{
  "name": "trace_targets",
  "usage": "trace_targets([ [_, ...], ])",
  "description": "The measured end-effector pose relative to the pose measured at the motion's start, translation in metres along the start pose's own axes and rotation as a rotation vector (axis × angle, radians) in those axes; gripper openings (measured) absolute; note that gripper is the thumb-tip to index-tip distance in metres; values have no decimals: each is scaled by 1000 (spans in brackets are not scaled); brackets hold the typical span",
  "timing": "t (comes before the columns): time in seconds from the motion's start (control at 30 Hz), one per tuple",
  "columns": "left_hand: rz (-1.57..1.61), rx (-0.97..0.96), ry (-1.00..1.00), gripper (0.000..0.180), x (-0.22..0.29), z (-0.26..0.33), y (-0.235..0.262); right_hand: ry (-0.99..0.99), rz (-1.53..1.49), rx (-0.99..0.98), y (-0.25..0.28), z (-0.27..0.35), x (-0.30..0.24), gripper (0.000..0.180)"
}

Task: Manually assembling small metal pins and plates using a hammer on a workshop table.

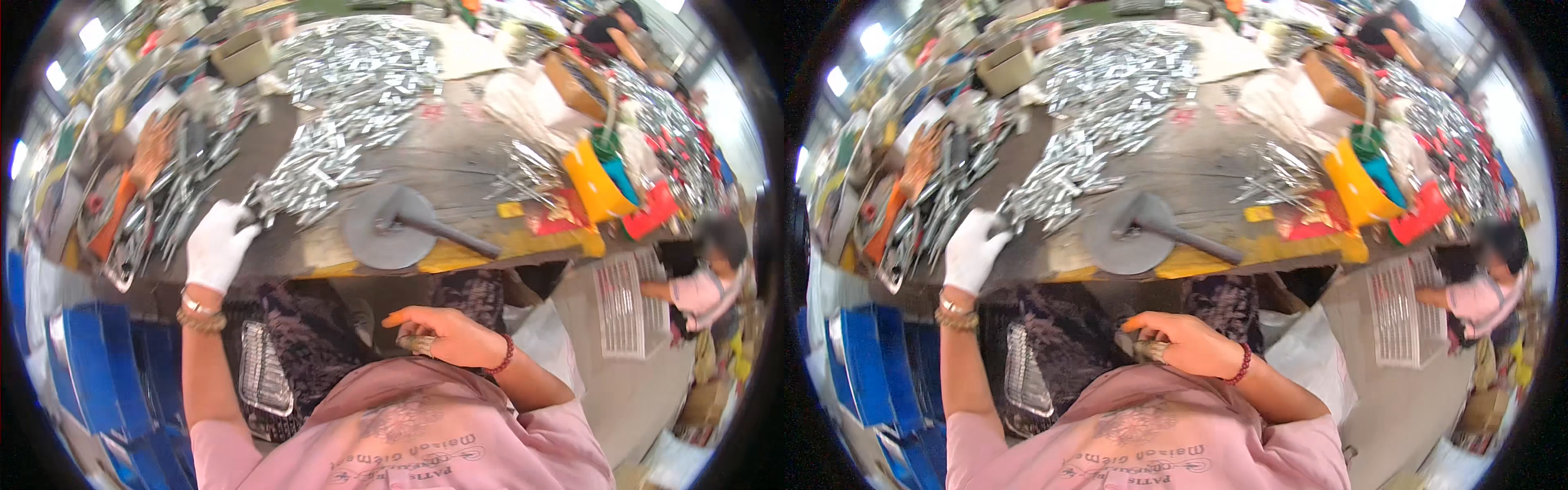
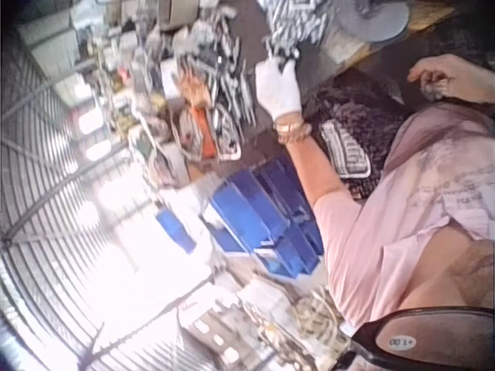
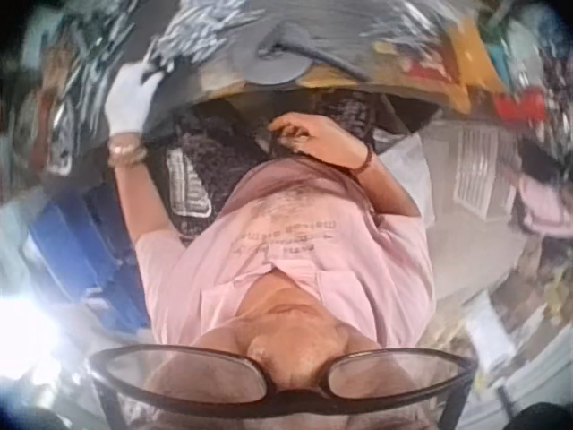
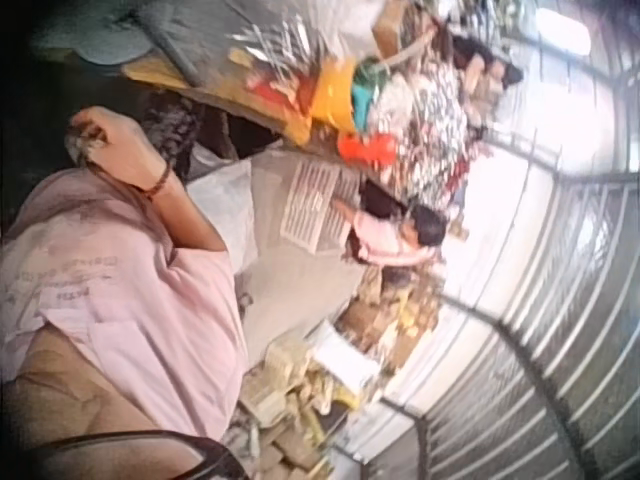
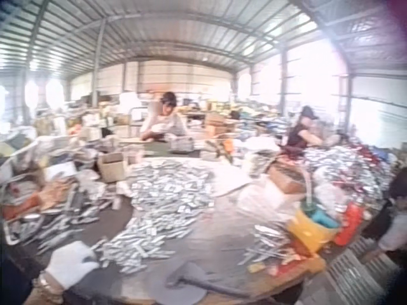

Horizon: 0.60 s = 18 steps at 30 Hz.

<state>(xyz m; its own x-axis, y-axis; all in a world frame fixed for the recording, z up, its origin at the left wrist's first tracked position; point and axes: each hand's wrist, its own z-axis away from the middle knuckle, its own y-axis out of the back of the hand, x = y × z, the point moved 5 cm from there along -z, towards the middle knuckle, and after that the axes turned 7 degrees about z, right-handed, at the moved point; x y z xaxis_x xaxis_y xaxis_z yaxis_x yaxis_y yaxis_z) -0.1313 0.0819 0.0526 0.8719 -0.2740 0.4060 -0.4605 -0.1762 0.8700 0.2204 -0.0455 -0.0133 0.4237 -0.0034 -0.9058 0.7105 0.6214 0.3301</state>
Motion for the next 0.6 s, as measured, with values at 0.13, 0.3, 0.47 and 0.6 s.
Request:
trace_targets([
  [0.13, -23, 37, -99, 14, 6, -5, -7, 58, 96, 194, 56, 30, -31, 32],
  [0.3, 128, 74, -3, 20, 7, 4, -16, 62, 630, 974, 166, 52, -16, 23],
  [0.47, 1022, 30, 372, 34, 83, 13, -40, -71, 1079, 1074, 212, 21, 11, 15],
  [0.6, 1277, -133, 387, 22, 121, 22, -67, -186, 1250, 980, 220, -1, 21, 16],
])
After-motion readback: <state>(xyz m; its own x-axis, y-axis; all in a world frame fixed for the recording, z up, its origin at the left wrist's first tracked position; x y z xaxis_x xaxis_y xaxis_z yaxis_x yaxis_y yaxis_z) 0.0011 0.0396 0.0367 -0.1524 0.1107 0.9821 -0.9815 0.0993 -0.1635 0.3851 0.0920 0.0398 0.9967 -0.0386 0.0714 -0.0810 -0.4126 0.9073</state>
